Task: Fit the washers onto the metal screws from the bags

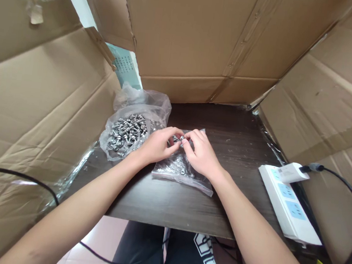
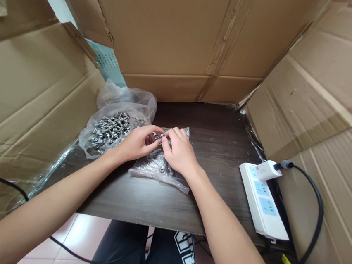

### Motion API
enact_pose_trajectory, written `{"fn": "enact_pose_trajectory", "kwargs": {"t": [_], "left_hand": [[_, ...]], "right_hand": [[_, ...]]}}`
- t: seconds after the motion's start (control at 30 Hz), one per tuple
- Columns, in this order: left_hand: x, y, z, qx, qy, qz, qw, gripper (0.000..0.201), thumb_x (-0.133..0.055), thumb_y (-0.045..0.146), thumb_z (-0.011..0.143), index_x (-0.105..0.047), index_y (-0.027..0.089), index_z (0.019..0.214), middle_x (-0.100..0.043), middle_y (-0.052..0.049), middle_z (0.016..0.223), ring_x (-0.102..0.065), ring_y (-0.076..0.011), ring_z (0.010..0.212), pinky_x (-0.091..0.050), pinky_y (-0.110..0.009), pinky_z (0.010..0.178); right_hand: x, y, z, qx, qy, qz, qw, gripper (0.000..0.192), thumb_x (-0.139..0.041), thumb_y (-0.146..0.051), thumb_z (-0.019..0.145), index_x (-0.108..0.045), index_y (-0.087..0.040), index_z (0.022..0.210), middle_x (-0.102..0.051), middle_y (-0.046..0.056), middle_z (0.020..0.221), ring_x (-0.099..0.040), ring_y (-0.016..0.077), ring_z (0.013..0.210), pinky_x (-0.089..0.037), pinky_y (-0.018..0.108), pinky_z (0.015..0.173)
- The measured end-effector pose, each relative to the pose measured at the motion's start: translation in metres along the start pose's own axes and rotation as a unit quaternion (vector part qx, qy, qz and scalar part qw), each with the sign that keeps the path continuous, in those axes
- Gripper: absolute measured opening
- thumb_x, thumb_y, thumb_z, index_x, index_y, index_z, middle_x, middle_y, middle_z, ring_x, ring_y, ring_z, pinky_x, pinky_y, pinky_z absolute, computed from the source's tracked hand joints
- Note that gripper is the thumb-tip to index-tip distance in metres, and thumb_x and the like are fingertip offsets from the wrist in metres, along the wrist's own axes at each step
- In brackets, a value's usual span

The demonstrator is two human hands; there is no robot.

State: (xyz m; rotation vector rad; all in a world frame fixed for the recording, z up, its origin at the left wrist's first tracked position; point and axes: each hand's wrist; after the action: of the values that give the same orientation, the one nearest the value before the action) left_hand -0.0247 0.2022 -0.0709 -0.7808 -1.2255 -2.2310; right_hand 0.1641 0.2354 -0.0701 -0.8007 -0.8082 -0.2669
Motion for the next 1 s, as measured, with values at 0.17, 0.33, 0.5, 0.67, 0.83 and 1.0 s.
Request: {"fn": "enact_pose_trajectory", "kwargs": {"t": [0.17, 0.33, 0.5, 0.67, 0.83, 1.0], "left_hand": [[-0.0010, 0.0035, -0.0007, -0.009, 0.005, -0.010, 1.000, 0.027, -0.060, 0.019, 0.090, -0.066, 0.018, 0.116, -0.074, -0.003, 0.107, -0.066, -0.0117, 0.071, -0.053, -0.024, 0.066], [-0.0018, 0.0032, -0.0019, -0.010, 0.007, -0.017, 1.000, 0.025, -0.060, 0.020, 0.089, -0.066, 0.018, 0.114, -0.075, -0.003, 0.104, -0.067, -0.0122, 0.070, -0.052, -0.023, 0.065], [-0.0032, 0.0042, -0.0022, -0.011, 0.013, -0.010, 1.000, 0.018, -0.061, 0.023, 0.090, -0.066, 0.018, 0.107, -0.075, -0.003, 0.099, -0.067, -0.0125, 0.069, -0.052, -0.024, 0.064], [-0.0053, 0.0048, -0.0035, -0.015, 0.011, -0.003, 1.000, 0.015, -0.062, 0.026, 0.091, -0.064, 0.018, 0.104, -0.073, -0.002, 0.091, -0.066, -0.0123, 0.067, -0.050, -0.024, 0.064], [-0.0048, 0.0042, -0.0030, -0.015, 0.012, -0.011, 1.000, 0.016, -0.063, 0.026, 0.092, -0.065, 0.018, 0.105, -0.074, -0.002, 0.095, -0.066, -0.0115, 0.067, -0.050, -0.023, 0.063], [-0.0020, 0.0035, -0.0015, -0.008, 0.022, -0.015, 1.000, 0.016, -0.064, 0.026, 0.091, -0.066, 0.017, 0.103, -0.075, -0.002, 0.094, -0.067, -0.0116, 0.067, -0.051, -0.023, 0.062]], "right_hand": [[0.0023, -0.0022, 0.0005, -0.004, 0.000, 0.008, 1.000, 0.018, -0.044, -0.025, 0.101, -0.054, -0.022, 0.087, -0.064, 0.007, 0.095, -0.055, 0.0259, 0.095, -0.044, 0.041, 0.089], [0.0023, -0.0039, 0.0009, -0.009, 0.002, 0.015, 1.000, 0.023, -0.041, -0.029, 0.103, -0.052, -0.023, 0.082, -0.063, 0.007, 0.089, -0.056, 0.0242, 0.090, -0.044, 0.039, 0.086], [0.0017, -0.0033, 0.0013, -0.016, 0.004, 0.014, 1.000, 0.032, -0.038, -0.034, 0.104, -0.047, -0.024, 0.075, -0.064, 0.007, 0.084, -0.058, 0.0226, 0.082, -0.043, 0.035, 0.077], [0.0030, -0.0031, 0.0002, -0.082, -0.021, 0.035, 0.996, 0.047, -0.034, -0.044, 0.106, -0.054, -0.022, 0.070, -0.068, 0.005, 0.075, -0.061, 0.0204, 0.070, -0.037, 0.031, 0.066], [0.0047, -0.0046, -0.0001, -0.103, -0.010, 0.033, 0.994, 0.051, -0.035, -0.047, 0.105, -0.049, -0.022, 0.063, -0.060, 0.003, 0.063, -0.054, 0.0176, 0.060, -0.031, 0.030, 0.060], [0.0047, -0.0050, 0.0004, -0.048, 0.007, 0.044, 0.998, 0.033, -0.042, -0.035, 0.102, -0.049, -0.023, 0.072, -0.063, 0.004, 0.077, -0.057, 0.0185, 0.072, -0.038, 0.030, 0.066]]}}
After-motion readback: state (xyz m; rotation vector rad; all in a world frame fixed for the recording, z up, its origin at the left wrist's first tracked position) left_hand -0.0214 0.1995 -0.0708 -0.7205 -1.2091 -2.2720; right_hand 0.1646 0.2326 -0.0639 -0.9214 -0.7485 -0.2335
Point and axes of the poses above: each hand's wrist, its own z-axis towards the middle knuckle, its own x-axis out of the back of the hand, y = z × x
